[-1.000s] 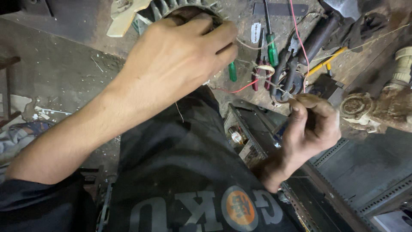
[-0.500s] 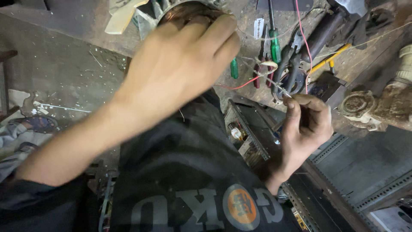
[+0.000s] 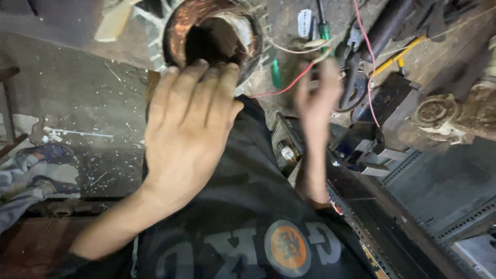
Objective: The person is repairing a motor stator by hand, using pliers and a screwdriver to manipulate and secure copper wires within the stator slots. They repeatedly adjust the wires and use a wooden wedge to hold them in place.
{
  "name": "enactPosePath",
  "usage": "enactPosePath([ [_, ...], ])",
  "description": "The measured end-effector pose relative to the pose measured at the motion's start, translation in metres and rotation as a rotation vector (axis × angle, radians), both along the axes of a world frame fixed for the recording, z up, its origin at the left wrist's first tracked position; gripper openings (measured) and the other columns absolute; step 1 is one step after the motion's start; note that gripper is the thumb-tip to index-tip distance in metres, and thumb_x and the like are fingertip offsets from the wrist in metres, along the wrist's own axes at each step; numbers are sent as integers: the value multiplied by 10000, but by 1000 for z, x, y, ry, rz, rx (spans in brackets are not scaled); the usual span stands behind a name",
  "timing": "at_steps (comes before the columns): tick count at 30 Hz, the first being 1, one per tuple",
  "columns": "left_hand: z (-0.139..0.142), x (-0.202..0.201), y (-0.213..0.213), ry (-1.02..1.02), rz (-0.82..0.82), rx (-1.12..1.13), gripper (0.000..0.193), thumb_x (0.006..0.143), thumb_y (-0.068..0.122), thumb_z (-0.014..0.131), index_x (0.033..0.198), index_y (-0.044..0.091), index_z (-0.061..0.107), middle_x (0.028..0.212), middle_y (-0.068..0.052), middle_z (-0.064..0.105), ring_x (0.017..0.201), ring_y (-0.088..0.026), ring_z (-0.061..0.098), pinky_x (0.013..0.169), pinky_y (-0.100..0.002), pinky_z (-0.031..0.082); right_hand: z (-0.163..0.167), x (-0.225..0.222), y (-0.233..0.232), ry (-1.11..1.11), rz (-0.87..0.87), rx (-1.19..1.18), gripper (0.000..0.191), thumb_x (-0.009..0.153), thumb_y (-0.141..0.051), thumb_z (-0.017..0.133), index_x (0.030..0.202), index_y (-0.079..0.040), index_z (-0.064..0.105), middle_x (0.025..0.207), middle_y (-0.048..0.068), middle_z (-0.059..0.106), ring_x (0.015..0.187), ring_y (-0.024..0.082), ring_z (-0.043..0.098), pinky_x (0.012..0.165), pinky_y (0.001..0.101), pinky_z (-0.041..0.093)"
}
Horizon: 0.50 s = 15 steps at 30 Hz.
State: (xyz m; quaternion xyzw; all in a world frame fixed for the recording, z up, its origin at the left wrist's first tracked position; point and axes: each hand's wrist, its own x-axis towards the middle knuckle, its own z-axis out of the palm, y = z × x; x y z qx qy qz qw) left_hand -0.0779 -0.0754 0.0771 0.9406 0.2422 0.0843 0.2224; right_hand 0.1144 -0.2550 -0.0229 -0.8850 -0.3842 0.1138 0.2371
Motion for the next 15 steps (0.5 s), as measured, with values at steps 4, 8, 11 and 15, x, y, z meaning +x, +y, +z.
enactPosePath([
  [4, 3, -1, 3, -12, 15, -105, 439, 1048, 215, 759, 1403, 9, 604, 1231, -117, 659, 1308, -289, 588, 1191, -471, 427, -34, -18, 4, -92, 118, -23, 325, 995, -156, 747, 1251, -4, 617, 1186, 237, 651, 1081, 441, 632, 922, 490, 513],
  [8, 3, -3, 2, -77, 14, -117, 440, 971, 134, 762, 1366, 7, 615, 1278, -145, 674, 1249, -307, 594, 1134, -479, 435, -35, -22, -3, -78, 48, -91, 202, 1033, -132, 706, 1219, -63, 664, 1096, 205, 694, 1007, 422, 667, 859, 482, 533],
  [11, -7, -2, -8, -144, 30, 17, 459, 947, 153, 740, 1366, 18, 611, 1289, -137, 666, 1209, -299, 632, 1101, -462, 460, -46, -14, -8, -59, 120, 24, 228, 1058, -116, 671, 1269, -35, 640, 1126, 209, 686, 1028, 422, 660, 873, 482, 535],
  [15, -40, 1, -26, -199, 44, 91, 390, 894, 137, 680, 1275, 53, 666, 1331, -117, 685, 1040, -261, 683, 944, -432, 531, -76, -8, -7, -204, 111, -67, 331, 885, -211, 765, 1090, 10, 628, 875, 220, 642, 770, 406, 613, 704, 490, 509],
])
